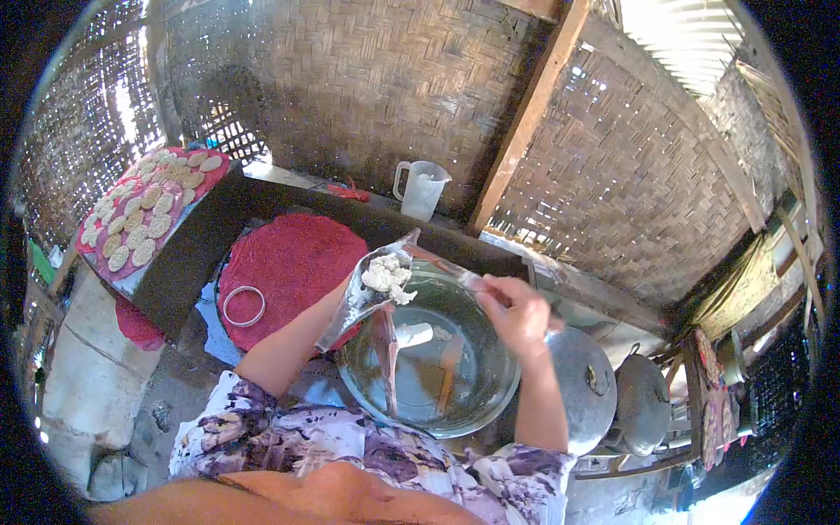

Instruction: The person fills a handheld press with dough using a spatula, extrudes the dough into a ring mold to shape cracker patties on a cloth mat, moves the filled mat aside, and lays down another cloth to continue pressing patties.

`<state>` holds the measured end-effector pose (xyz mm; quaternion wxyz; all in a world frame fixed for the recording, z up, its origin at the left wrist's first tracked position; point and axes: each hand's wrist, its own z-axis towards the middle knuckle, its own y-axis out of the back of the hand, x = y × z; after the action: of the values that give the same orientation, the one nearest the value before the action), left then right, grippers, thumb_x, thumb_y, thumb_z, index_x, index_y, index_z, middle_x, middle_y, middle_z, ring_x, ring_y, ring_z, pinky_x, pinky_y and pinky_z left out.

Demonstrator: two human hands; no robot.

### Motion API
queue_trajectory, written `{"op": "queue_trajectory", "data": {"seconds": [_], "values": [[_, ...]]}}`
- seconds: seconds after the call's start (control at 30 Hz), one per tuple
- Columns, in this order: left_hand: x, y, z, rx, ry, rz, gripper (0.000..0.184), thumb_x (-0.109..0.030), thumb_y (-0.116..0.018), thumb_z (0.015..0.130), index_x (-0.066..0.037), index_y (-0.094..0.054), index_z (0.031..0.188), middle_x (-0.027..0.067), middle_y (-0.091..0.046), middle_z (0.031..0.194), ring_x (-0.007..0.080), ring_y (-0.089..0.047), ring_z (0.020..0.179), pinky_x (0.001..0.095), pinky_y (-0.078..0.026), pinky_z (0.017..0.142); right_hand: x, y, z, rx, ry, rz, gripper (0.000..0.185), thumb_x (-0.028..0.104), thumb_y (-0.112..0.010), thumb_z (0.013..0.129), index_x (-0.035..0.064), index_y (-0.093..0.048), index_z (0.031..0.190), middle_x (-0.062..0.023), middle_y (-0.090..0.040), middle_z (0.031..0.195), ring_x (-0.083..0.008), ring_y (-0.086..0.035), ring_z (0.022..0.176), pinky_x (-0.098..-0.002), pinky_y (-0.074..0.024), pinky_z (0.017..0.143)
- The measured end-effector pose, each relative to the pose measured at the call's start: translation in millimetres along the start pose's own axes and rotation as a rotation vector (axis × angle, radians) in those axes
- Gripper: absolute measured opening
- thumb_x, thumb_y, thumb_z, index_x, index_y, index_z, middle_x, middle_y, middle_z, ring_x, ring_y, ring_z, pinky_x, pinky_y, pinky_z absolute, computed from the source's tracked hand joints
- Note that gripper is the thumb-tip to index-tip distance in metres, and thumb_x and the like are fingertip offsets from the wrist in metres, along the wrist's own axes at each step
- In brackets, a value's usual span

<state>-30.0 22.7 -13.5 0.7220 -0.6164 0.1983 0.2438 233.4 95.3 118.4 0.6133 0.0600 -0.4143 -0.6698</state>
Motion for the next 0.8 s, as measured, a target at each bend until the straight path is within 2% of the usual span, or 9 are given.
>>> {"op": "queue_trajectory", "data": {"seconds": [0.1, 0.2, 0.3, 0.37, 0.47, 0.53, 0.6, 0.7, 0.8], "values": [[-17.1, -33.9, -16.9, 0.212, -0.411, 0.698, 0.054, -0.012, -0.076, 0.063, -0.004, -0.053, 0.112, 0.0053, -0.059, 0.104, 0.0157, -0.057, 0.092, 0.0297, -0.044, 0.087, -13.9, -24.1, -23.4, 0.101, -0.202, 0.141, 0.024, 0.014, -0.073, 0.071, 0.0031, -0.066, 0.09, -0.005, -0.065, 0.076, -0.0077, -0.058, 0.064, -0.0214, -0.0472, 0.059], [-15.4, -17.3, -19.7, 0.059, -0.366, 0.687, 0.047, -0.001, -0.075, 0.059, -0.005, -0.057, 0.103, 0.006, -0.061, 0.091, 0.0152, -0.058, 0.078, 0.0315, -0.049, 0.069, -22.0, -25.2, -36.6, 0.216, -0.319, 0.285, 0.023, 0.014, -0.073, 0.071, 0.0022, -0.066, 0.09, -0.0033, -0.065, 0.076, -0.0061, -0.057, 0.064, -0.0211, -0.0462, 0.058], [-8.1, -19.7, -21.3, -0.054, -0.335, 0.616, 0.023, -0.007, -0.06, 0.077, -0.007, -0.058, 0.1, 0.0072, -0.061, 0.082, 0.0165, -0.06, 0.069, 0.034, -0.051, 0.054, -9.2, -19.8, -31.0, 0.215, -0.261, 0.416, 0.022, 0.014, -0.073, 0.071, 0.0022, -0.066, 0.089, -0.0017, -0.064, 0.075, -0.0053, -0.055, 0.063, -0.0223, -0.0458, 0.057], [-2.6, -21.8, -20.0, -0.178, -0.186, 0.536, 0.021, -0.015, -0.05, 0.084, -0.008, -0.057, 0.102, 0.0076, -0.062, 0.084, 0.0183, -0.061, 0.071, 0.0337, -0.051, 0.057, -4.0, -4.1, -18.2, 0.242, -0.247, 0.274, 0.022, 0.013, -0.073, 0.07, 0.0033, -0.067, 0.088, -0.0035, -0.064, 0.073, -0.0068, -0.057, 0.063, -0.0237, -0.0463, 0.057], [-1.6, -55.8, -32.8, -0.228, -0.094, 0.626, 0.029, -0.027, -0.044, 0.087, -0.009, -0.057, 0.105, 0.0086, -0.063, 0.093, 0.021, -0.062, 0.081, 0.0323, -0.051, 0.068, 14.1, 27.7, 12.8, 0.167, 0.078, -0.067, 0.02, 0.015, -0.073, 0.066, 0.0078, -0.067, 0.084, -0.0067, -0.063, 0.07, -0.0169, -0.06, 0.06, -0.0278, -0.0471, 0.055], [13.0, -23.1, -19.4, -0.093, -0.296, 1.363, 0.038, -0.036, -0.055, 0.08, -0.011, -0.058, 0.109, 0.01, -0.062, 0.103, 0.0239, -0.06, 0.092, 0.0327, -0.047, 0.078, 39.4, 48.4, 36.1, 0.197, 0.295, -0.263, 0.016, 0.017, -0.07, 0.066, 0.0098, -0.066, 0.079, -0.0052, -0.061, 0.067, -0.0197, -0.059, 0.059, -0.0314, -0.0467, 0.053], [21.7, -21.9, -17.9, -0.15, -0.259, 1.295, 0.031, -0.019, -0.058, 0.08, -0.005, -0.058, 0.108, 0.0071, -0.062, 0.1, 0.0157, -0.06, 0.085, 0.0281, -0.047, 0.074, 56.7, 53.5, 52.1, 0.242, 0.502, -0.424, 0.011, 0.02, -0.067, 0.067, 0.0117, -0.065, 0.075, -0.004, -0.058, 0.064, -0.0216, -0.059, 0.061, -0.0345, -0.0462, 0.054], [19.3, -50.6, -22.8, -0.213, -0.153, 1.356, 0.034, -0.022, -0.062, 0.078, -0.006, -0.059, 0.108, 0.0085, -0.063, 0.1, 0.0168, -0.059, 0.088, 0.0292, -0.046, 0.075, 75.9, 37.8, 60.9, 0.381, 0.605, -0.529, 0.007, 0.02, -0.061, 0.068, 0.013, -0.061, 0.069, -0.0035, -0.054, 0.062, -0.0229, -0.058, 0.064, -0.0374, -0.0455, 0.056], [13.3, -75.5, -30.8, -0.273, -0.108, 1.424, 0.044, -0.04, -0.062, 0.075, -0.012, -0.059, 0.109, 0.0122, -0.061, 0.104, 0.0281, -0.059, 0.095, 0.0342, -0.045, 0.079, 80.6, 12.2, 61.2, 0.491, 0.723, -0.581, 0.005, 0.018, -0.059, 0.068, 0.0133, -0.06, 0.069, -0.0031, -0.053, 0.063, -0.0236, -0.058, 0.067, -0.0368, -0.0458, 0.059]]}}
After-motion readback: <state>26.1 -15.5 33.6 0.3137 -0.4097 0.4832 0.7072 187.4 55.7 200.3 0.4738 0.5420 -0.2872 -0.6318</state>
